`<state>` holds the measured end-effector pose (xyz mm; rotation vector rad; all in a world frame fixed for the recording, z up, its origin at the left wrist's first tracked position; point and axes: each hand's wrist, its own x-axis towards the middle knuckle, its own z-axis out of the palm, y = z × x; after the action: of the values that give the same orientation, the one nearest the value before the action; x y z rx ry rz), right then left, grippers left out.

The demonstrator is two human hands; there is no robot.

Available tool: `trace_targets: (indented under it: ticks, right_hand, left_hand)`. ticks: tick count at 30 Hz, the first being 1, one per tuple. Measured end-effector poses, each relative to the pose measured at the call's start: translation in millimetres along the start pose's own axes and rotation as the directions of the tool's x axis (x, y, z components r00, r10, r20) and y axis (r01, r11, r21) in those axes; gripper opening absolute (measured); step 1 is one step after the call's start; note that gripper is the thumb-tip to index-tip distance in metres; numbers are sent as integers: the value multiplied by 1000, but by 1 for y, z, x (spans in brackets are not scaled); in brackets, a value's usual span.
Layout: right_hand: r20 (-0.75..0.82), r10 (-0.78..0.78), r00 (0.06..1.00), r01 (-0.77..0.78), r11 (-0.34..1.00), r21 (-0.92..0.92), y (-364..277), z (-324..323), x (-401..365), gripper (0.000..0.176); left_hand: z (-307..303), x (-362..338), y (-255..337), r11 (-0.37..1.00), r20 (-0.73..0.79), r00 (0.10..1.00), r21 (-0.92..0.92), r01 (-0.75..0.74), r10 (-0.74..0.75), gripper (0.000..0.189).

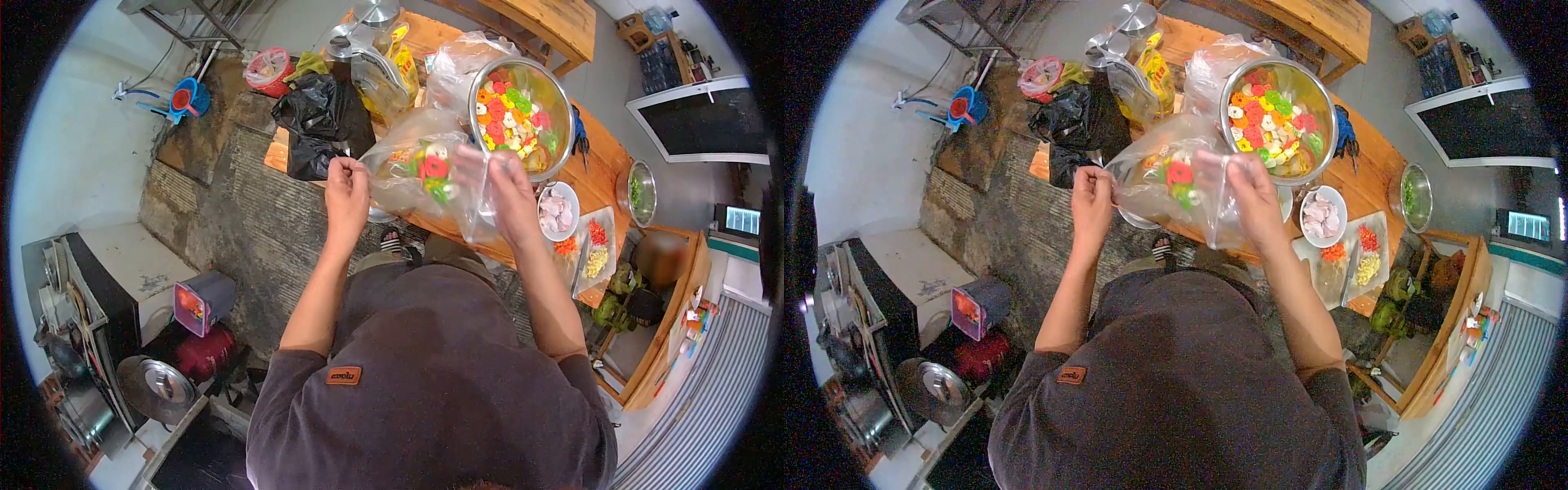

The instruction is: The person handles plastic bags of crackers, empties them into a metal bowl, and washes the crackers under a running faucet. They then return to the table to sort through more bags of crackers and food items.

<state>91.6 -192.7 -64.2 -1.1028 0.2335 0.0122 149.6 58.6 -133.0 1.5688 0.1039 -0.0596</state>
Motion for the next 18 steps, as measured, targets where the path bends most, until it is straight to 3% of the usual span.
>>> trace_targets:
  ticks: [2,3,4,5,6,7,9,12,14,16,18]
  right_hand:
    - [-14,-161,987,153,958,-241,17,-4,17,14]
    - [-10,-162,987,155,958,-241,18,1,21,14]
    - [83,-291,953,293,818,-494,21,7,24,15]
    - [209,-382,900,412,595,-690,24,15,26,15]
    - [246,-396,885,421,455,-785,27,25,26,13]
    - [248,-393,885,422,457,-783,33,26,29,13]
    - [473,-385,793,525,36,-851,41,29,34,18]
    - [489,-270,830,522,66,-850,38,42,24,28]
    - [486,-183,855,501,49,-864,39,42,17,32]
    - [480,-100,872,485,27,-874,42,41,15,36]
    - [307,-163,938,335,194,-922,50,32,17,40]
  left_hand:
    - [1,0,0,996,8,1000,91,-23,22,15]
    - [2,-3,3,982,25,998,182,-55,52,16]
    - [3,-5,5,958,43,996,272,-86,77,18]
    - [6,-6,4,958,40,996,273,-86,78,18]
    - [8,-7,3,959,47,994,261,-106,97,19]
    - [9,-7,1,960,54,992,250,-125,116,21]
    - [9,-4,-7,966,44,992,227,-122,115,22]
    - [8,5,-12,974,-19,991,188,-127,133,21]
    - [8,9,-7,997,-67,995,4,-72,72,19]
    - [11,10,2,998,-70,996,-13,-59,58,18]
    - [13,11,4,998,-77,996,-29,-49,46,17]
